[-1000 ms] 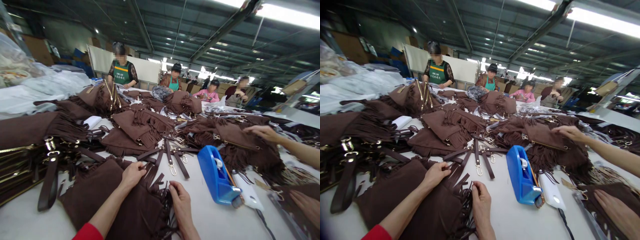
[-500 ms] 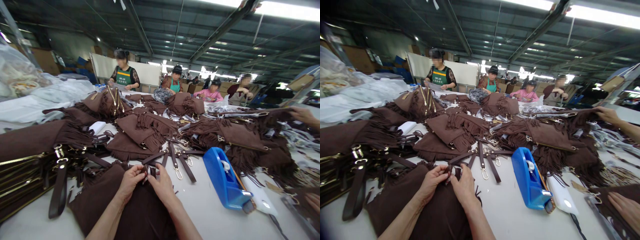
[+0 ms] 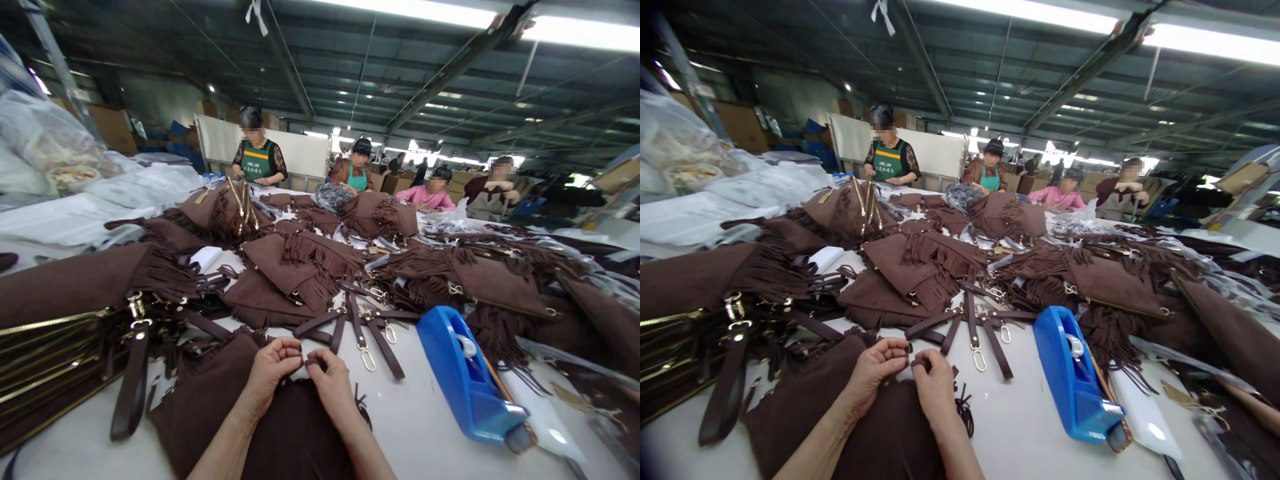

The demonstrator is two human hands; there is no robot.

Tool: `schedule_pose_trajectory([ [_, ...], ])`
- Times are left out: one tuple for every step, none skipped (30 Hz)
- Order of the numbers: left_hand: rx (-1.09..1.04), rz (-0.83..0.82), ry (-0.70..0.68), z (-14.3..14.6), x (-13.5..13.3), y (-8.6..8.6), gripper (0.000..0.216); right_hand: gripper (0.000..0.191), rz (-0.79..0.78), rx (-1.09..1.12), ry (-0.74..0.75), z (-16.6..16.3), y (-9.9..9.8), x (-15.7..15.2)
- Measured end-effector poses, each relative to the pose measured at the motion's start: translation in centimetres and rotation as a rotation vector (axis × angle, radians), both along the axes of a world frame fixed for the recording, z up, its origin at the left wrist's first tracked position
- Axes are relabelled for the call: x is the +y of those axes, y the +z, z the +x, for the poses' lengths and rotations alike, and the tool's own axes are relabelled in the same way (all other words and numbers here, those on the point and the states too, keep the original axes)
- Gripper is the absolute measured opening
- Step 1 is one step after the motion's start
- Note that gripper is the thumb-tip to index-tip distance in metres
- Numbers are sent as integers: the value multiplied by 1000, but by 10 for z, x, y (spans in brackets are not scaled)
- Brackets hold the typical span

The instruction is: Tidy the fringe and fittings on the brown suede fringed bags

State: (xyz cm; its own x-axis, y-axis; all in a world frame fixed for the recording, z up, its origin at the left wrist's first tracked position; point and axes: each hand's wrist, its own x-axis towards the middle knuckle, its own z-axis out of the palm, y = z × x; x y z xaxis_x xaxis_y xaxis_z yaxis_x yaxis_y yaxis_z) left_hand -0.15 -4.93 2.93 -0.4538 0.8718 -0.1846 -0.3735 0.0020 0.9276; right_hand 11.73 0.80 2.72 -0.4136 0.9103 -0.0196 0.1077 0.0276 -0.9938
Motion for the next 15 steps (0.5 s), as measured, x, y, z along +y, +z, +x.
schedule_pose_trajectory([
  [4,-10,-5,0,0,0,34,5,-3,4,-40,0,-1,-1],
  [7,-19,-9,0,-1,0,33,10,-21,11,-78,1,-3,-1],
  [11,-27,-13,-1,-1,0,32,16,-53,21,-107,1,-6,-1],
  [16,-34,-14,-1,-2,-1,31,22,-93,35,-124,1,-8,-1],
  [24,-38,-13,-1,-2,-2,31,26,-133,54,-128,1,-9,-1],
  [36,-39,-9,-2,-2,-3,32,29,-165,78,-119,2,-10,-2],
  [53,-37,-6,-2,-2,-4,33,30,-187,107,-98,2,-10,-2],
  [76,-31,-8,-1,-2,-4,35,29,-203,142,-69,3,-9,-3],
  [104,-22,-16,-1,-2,-4,36,27,-216,180,-38,3,-8,-4],
  [137,-13,-34,1,-1,-4,38,25,-233,221,-6,4,-7,-4],
  [176,-5,-62,2,0,-4,40,23,-257,265,21,4,-6,-5],
  [218,0,-95,3,0,-3,40,23,-284,310,40,5,-5,-5],
  [262,1,-131,5,1,-2,39,26,-313,357,49,6,-6,-5],
  [303,-1,-163,7,1,-1,35,29,-339,401,47,7,-7,-5],
  [338,-5,-191,8,1,0,28,32,-365,442,39,9,-8,-4],
])
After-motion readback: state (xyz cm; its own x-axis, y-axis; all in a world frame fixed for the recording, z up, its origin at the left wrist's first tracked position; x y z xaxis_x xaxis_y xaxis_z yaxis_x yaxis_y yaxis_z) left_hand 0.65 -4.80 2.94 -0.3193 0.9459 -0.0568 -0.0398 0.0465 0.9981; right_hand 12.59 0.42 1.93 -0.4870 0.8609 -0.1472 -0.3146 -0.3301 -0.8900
